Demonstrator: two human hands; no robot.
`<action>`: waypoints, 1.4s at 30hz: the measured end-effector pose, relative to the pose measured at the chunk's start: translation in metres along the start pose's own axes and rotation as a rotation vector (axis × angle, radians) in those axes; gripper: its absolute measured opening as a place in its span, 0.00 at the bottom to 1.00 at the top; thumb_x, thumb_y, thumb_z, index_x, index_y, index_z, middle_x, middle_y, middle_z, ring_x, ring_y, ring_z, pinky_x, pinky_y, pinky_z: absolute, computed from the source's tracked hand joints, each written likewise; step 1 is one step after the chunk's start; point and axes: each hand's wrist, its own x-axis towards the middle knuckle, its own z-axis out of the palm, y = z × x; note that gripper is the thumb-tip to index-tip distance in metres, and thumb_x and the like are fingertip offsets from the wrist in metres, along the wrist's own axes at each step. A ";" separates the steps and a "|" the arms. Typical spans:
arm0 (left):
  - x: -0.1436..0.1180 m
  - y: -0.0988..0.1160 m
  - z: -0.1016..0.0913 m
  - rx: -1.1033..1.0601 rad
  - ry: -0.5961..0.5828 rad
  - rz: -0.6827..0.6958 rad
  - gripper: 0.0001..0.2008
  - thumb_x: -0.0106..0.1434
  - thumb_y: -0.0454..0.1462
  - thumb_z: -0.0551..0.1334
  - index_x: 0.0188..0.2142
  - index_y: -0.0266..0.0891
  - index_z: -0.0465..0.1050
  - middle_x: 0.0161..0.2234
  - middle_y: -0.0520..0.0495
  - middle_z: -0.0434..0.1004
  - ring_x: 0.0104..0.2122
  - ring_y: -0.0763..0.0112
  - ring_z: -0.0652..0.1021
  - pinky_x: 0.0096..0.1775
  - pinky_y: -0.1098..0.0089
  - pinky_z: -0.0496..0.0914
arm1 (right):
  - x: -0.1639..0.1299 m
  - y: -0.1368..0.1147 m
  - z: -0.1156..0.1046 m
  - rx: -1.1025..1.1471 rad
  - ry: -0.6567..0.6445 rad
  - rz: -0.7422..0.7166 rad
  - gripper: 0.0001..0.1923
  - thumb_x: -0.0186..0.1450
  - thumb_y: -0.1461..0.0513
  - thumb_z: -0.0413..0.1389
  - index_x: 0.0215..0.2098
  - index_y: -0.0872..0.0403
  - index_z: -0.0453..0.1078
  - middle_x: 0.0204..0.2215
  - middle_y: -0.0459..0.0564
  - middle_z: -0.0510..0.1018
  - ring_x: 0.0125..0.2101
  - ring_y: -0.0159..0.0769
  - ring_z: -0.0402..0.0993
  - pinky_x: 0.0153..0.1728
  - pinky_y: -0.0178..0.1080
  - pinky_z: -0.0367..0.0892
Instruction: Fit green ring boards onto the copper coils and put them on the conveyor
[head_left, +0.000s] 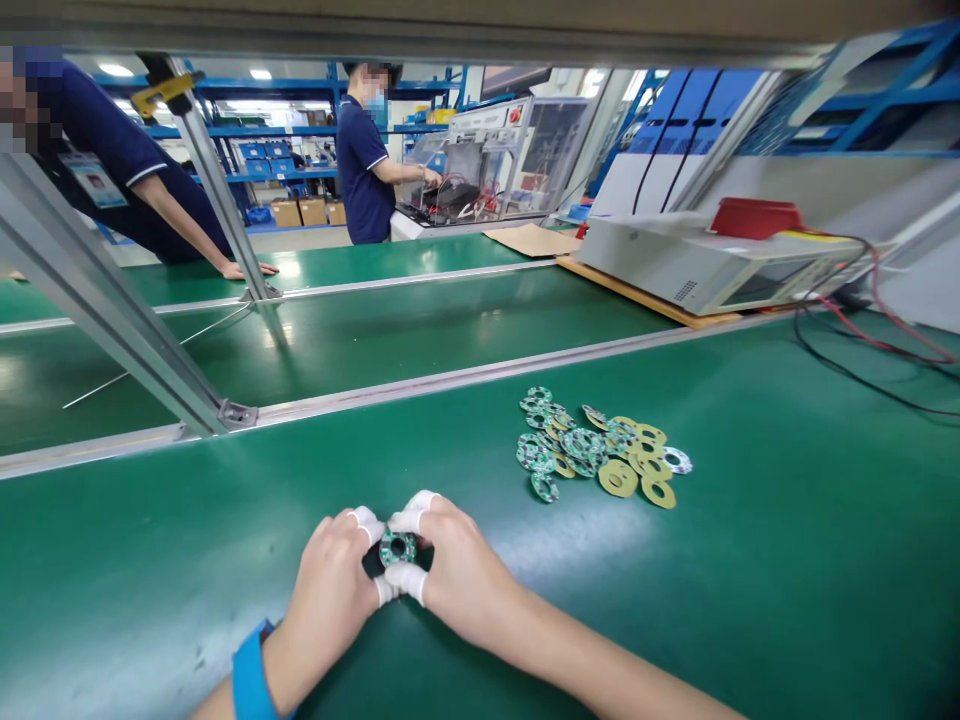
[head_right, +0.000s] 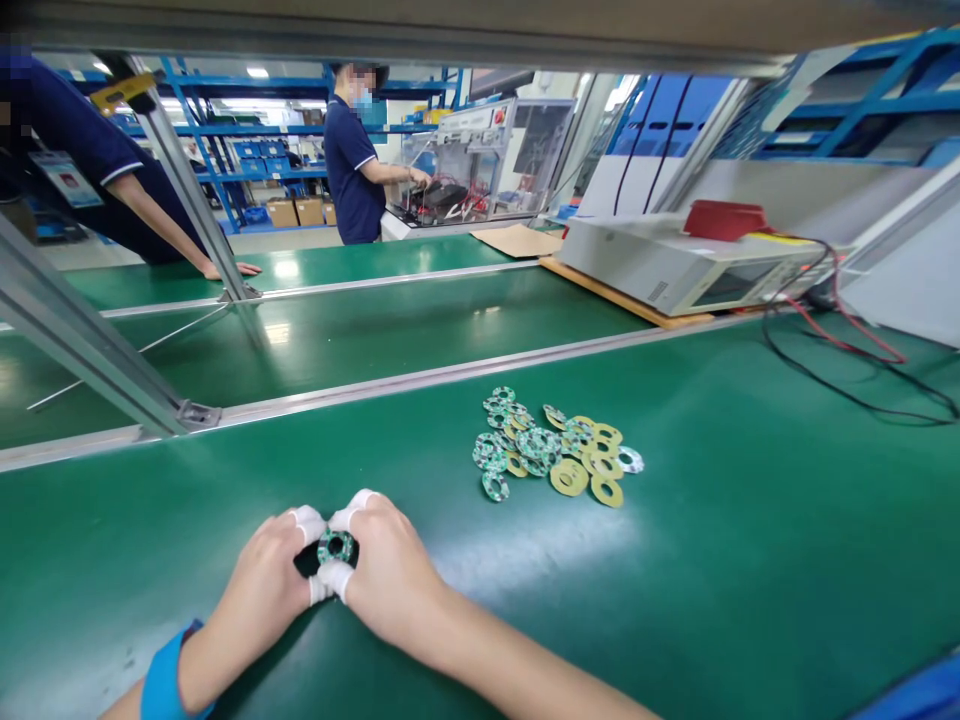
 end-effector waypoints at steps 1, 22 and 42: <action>0.000 0.001 -0.001 0.009 -0.010 -0.010 0.02 0.54 0.35 0.63 0.28 0.39 0.72 0.32 0.46 0.74 0.34 0.60 0.73 0.37 0.64 0.65 | 0.000 0.000 0.000 -0.005 0.000 0.009 0.08 0.51 0.68 0.62 0.31 0.54 0.74 0.28 0.47 0.71 0.31 0.36 0.67 0.32 0.36 0.63; 0.002 0.004 -0.001 -0.025 -0.022 0.000 0.06 0.53 0.36 0.64 0.31 0.37 0.74 0.32 0.45 0.74 0.35 0.59 0.72 0.37 0.63 0.64 | 0.000 0.016 0.003 0.155 0.006 -0.045 0.15 0.50 0.69 0.61 0.36 0.54 0.69 0.37 0.51 0.73 0.38 0.40 0.69 0.41 0.43 0.66; 0.002 0.000 0.015 -0.142 0.114 0.066 0.04 0.51 0.35 0.65 0.28 0.37 0.73 0.29 0.46 0.74 0.32 0.62 0.71 0.35 0.64 0.66 | -0.008 0.022 0.017 0.096 0.088 -0.081 0.15 0.56 0.68 0.56 0.42 0.54 0.68 0.38 0.53 0.74 0.39 0.41 0.71 0.41 0.43 0.67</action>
